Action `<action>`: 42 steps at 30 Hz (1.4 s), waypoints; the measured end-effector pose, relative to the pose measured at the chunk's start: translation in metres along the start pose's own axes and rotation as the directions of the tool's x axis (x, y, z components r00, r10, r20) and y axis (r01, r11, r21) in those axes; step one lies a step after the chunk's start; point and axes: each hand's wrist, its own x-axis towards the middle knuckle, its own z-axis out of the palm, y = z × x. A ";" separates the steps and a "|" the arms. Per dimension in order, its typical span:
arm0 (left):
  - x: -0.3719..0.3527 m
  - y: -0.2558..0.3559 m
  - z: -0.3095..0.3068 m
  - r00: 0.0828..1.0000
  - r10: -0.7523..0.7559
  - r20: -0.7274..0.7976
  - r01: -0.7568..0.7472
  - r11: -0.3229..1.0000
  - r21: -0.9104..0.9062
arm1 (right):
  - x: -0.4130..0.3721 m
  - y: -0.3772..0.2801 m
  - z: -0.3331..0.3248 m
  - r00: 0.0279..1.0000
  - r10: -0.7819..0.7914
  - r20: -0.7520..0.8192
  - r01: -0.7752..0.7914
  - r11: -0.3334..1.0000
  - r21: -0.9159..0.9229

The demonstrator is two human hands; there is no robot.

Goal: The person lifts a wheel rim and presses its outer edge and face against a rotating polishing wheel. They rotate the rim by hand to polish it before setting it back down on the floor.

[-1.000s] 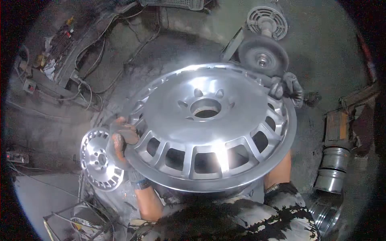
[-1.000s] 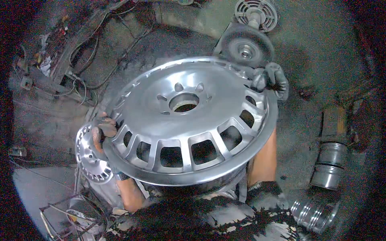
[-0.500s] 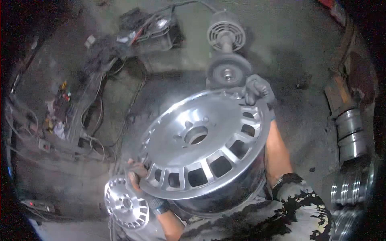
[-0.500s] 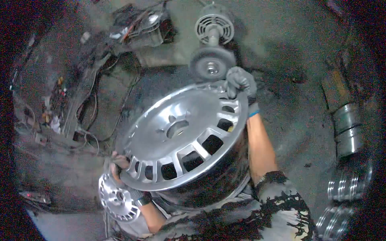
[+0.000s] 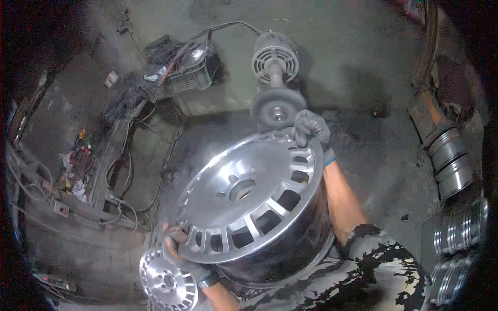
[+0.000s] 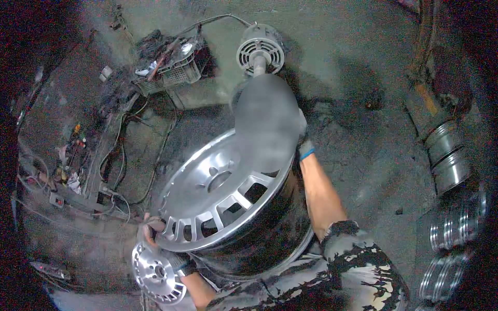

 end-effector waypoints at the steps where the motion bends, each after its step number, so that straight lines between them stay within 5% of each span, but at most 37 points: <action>1: 0.000 0.003 0.002 1.000 0.024 0.001 -0.024 0.998 0.053 | 0.001 0.000 0.001 1.000 0.002 -0.007 -0.002 1.000 -0.011; 10: 0.005 0.001 -0.007 0.941 0.298 0.160 -0.327 0.922 0.208 | -0.002 -0.010 0.009 0.998 0.055 -0.027 -0.054 0.999 0.003; 12: 0.005 -0.020 -0.016 0.977 0.182 0.110 -0.206 0.936 0.285 | -0.007 -0.014 0.012 0.998 0.024 -0.054 -0.022 0.999 0.035; 16: 0.016 -0.064 -0.040 0.957 0.199 0.209 -0.217 0.974 0.067 | -0.021 -0.031 0.030 0.994 0.003 -0.108 -0.014 0.995 -0.101; 19: 0.023 -0.051 -0.026 0.975 0.100 0.196 -0.069 0.985 -0.160 | -0.039 -0.054 0.044 0.992 -0.004 -0.129 -0.023 0.978 -0.209; 23: 0.040 -0.071 -0.005 0.963 -0.253 0.092 0.263 0.812 -0.521 | -0.051 -0.060 0.053 0.974 -0.191 -0.122 0.117 0.885 -0.451; 25: 0.045 -0.059 -0.002 0.899 -0.362 0.247 0.419 0.546 -0.725 | -0.055 -0.067 0.064 0.957 -0.199 -0.210 0.061 0.847 -0.527; 27: 0.039 -0.040 0.016 0.982 -0.066 0.174 0.150 0.834 -0.531 | -0.055 -0.068 0.061 0.959 -0.205 -0.194 0.081 0.859 -0.505; 29: 0.031 -0.028 0.024 0.988 0.075 0.134 -0.025 0.940 -0.341 | -0.047 -0.063 0.055 0.967 -0.184 -0.176 0.083 0.882 -0.464; 32: 0.017 -0.001 0.018 0.976 0.169 0.137 -0.168 0.986 -0.012 | -0.043 -0.059 0.053 0.973 -0.172 -0.154 0.084 0.884 -0.459; 36: 0.003 0.023 0.021 0.979 0.190 0.074 -0.196 0.976 0.090 | -0.032 -0.046 0.047 0.970 -0.212 -0.117 0.119 0.840 -0.530; 42: -0.020 0.062 0.034 0.970 0.223 0.093 -0.240 0.932 0.272 | -0.025 -0.042 0.061 0.985 -0.148 -0.089 0.102 0.913 -0.396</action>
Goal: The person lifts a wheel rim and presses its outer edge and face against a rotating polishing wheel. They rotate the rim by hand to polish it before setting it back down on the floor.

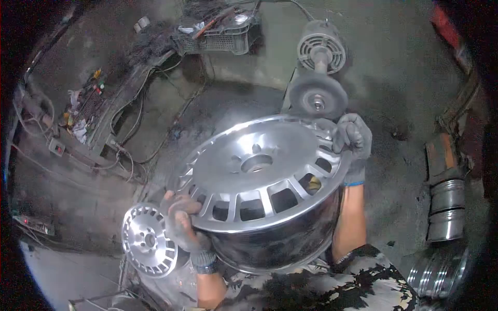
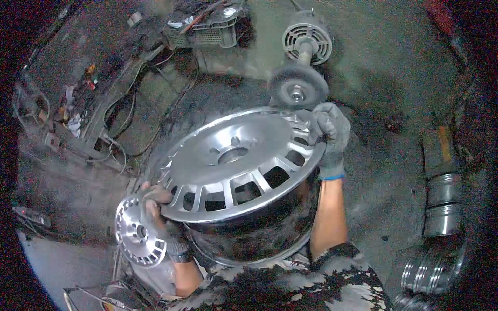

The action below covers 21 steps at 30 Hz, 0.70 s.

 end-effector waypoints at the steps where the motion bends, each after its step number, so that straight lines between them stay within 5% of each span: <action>1: 0.000 0.010 0.002 1.000 -0.019 -0.019 0.020 0.999 0.041 | 0.001 0.000 0.002 1.000 -0.001 0.011 0.001 0.999 0.032; 5: -0.010 0.008 -0.001 0.999 0.049 -0.018 -0.044 0.977 0.209 | 0.002 -0.001 0.007 1.000 0.011 0.014 -0.011 1.000 0.004; 9: -0.012 0.045 0.012 0.997 -0.074 -0.006 0.074 0.997 -0.027 | 0.003 0.000 0.009 1.000 -0.022 0.009 0.023 0.998 -0.064; 13: -0.003 0.060 0.009 0.991 0.029 0.127 -0.058 0.971 0.232 | 0.002 0.001 0.007 0.996 -0.087 0.006 0.088 0.992 -0.090; 17: 0.006 0.065 0.009 0.964 0.135 0.230 -0.194 0.947 0.257 | -0.001 0.010 0.006 0.998 -0.045 -0.035 0.046 0.998 0.031; 21: 0.006 0.073 0.013 0.977 0.117 0.176 -0.166 0.940 0.298 | 0.004 0.017 0.001 1.000 -0.018 0.014 0.015 0.989 0.144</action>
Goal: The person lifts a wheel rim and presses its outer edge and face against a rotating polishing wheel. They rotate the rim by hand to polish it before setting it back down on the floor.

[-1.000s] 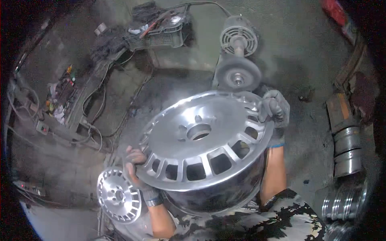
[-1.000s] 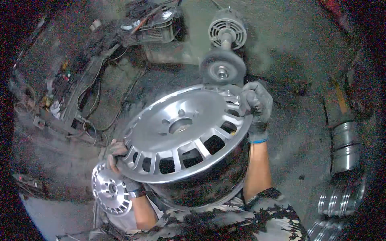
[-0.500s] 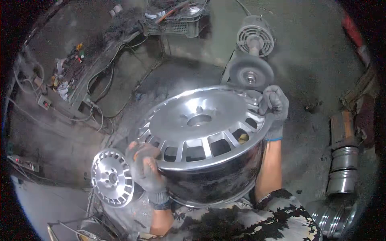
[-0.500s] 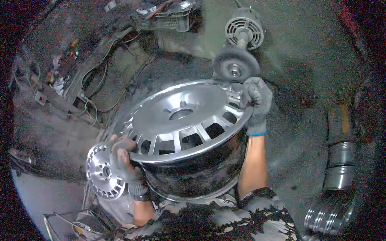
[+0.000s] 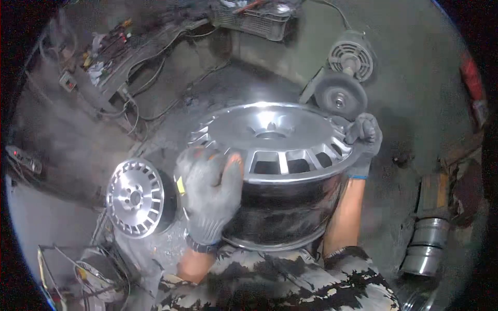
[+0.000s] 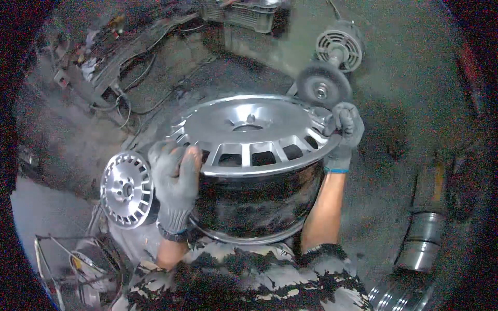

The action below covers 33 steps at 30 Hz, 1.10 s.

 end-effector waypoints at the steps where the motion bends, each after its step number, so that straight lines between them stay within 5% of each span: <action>1: 0.001 0.001 -0.003 0.998 -0.021 0.055 0.020 1.000 0.018 | 0.002 0.003 -0.002 1.000 -0.009 0.029 0.008 0.999 0.033; 5: 0.001 0.000 0.004 0.972 0.216 -0.090 -0.202 0.970 0.138 | 0.008 0.022 -0.008 0.996 0.067 0.063 -0.080 0.967 0.240; 7: 0.000 -0.001 0.002 0.994 0.102 -0.046 -0.098 0.992 0.084 | 0.011 0.029 -0.017 0.990 0.120 0.071 -0.136 0.951 0.280; 9: -0.005 -0.001 -0.001 0.999 0.040 -0.022 -0.038 0.997 0.063 | 0.015 0.036 -0.023 0.998 0.057 0.033 -0.060 0.993 0.099; 17: -0.011 -0.012 0.004 0.999 0.024 -0.032 -0.024 1.000 0.003 | -0.001 0.013 -0.025 0.994 0.075 0.084 -0.102 0.914 0.392; 20: -0.009 -0.017 0.003 1.000 0.023 0.010 -0.022 0.996 -0.088 | -0.011 0.001 -0.017 0.995 -0.051 -0.087 0.024 0.958 -0.286; 21: -0.004 -0.021 0.005 0.999 0.015 0.038 -0.011 0.994 -0.112 | -0.012 -0.008 -0.005 0.996 0.002 -0.085 -0.017 0.984 -0.176; 33: -0.002 -0.021 0.008 1.000 0.009 0.013 -0.008 0.991 -0.133 | -0.011 0.006 -0.013 0.996 -0.039 -0.083 0.019 0.973 -0.231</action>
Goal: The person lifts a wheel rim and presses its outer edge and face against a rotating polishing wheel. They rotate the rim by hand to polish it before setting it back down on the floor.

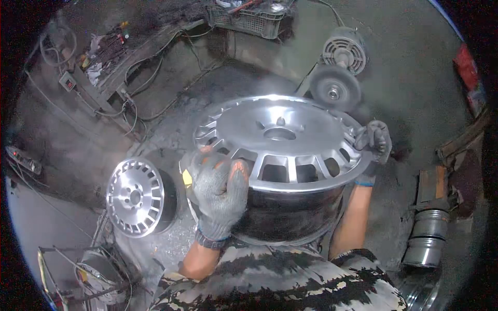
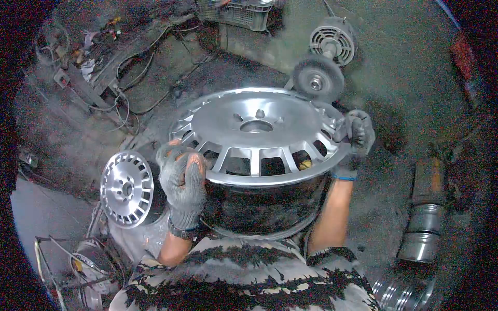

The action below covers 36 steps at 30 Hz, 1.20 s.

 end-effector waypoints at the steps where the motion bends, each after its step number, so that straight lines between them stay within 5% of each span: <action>1: 0.000 0.002 0.001 1.000 0.013 -0.016 -0.013 1.000 -0.002 | 0.000 0.000 0.000 1.000 0.004 0.011 -0.004 0.999 0.051; 6: -0.005 0.011 0.003 0.999 0.012 -0.039 -0.013 1.000 -0.012 | 0.001 -0.009 0.010 0.994 0.095 0.057 -0.106 0.967 0.233; 12: -0.010 0.018 0.004 0.999 -0.007 -0.048 0.009 0.999 0.036 | 0.043 0.078 -0.028 0.964 0.009 0.266 -0.138 0.872 0.470; 16: -0.012 0.015 0.007 0.995 0.050 -0.084 -0.044 0.996 0.075 | 0.043 0.090 -0.028 0.929 0.198 0.313 -0.334 0.812 0.478; 27: -0.016 -0.011 0.000 0.984 -0.046 -0.170 0.033 0.997 -0.074 | 0.018 0.036 -0.025 0.972 0.052 0.229 -0.173 0.818 0.549; 30: -0.019 -0.040 -0.001 0.955 -0.237 -0.177 0.176 0.936 -0.304 | -0.008 -0.015 -0.010 0.996 0.062 0.058 -0.073 0.977 0.199; 33: -0.016 -0.056 -0.008 0.970 -0.192 -0.149 0.147 0.952 -0.268 | -0.028 -0.039 -0.021 1.000 -0.022 -0.009 0.020 0.975 -0.221; 34: -0.017 -0.062 -0.010 0.982 -0.131 -0.134 0.091 0.959 -0.269 | -0.033 -0.039 -0.030 0.999 -0.045 0.009 0.046 0.972 -0.230; 36: -0.019 -0.060 -0.007 0.993 -0.033 -0.112 0.009 0.979 -0.204 | -0.040 -0.051 -0.035 0.997 0.072 0.012 -0.073 0.991 0.115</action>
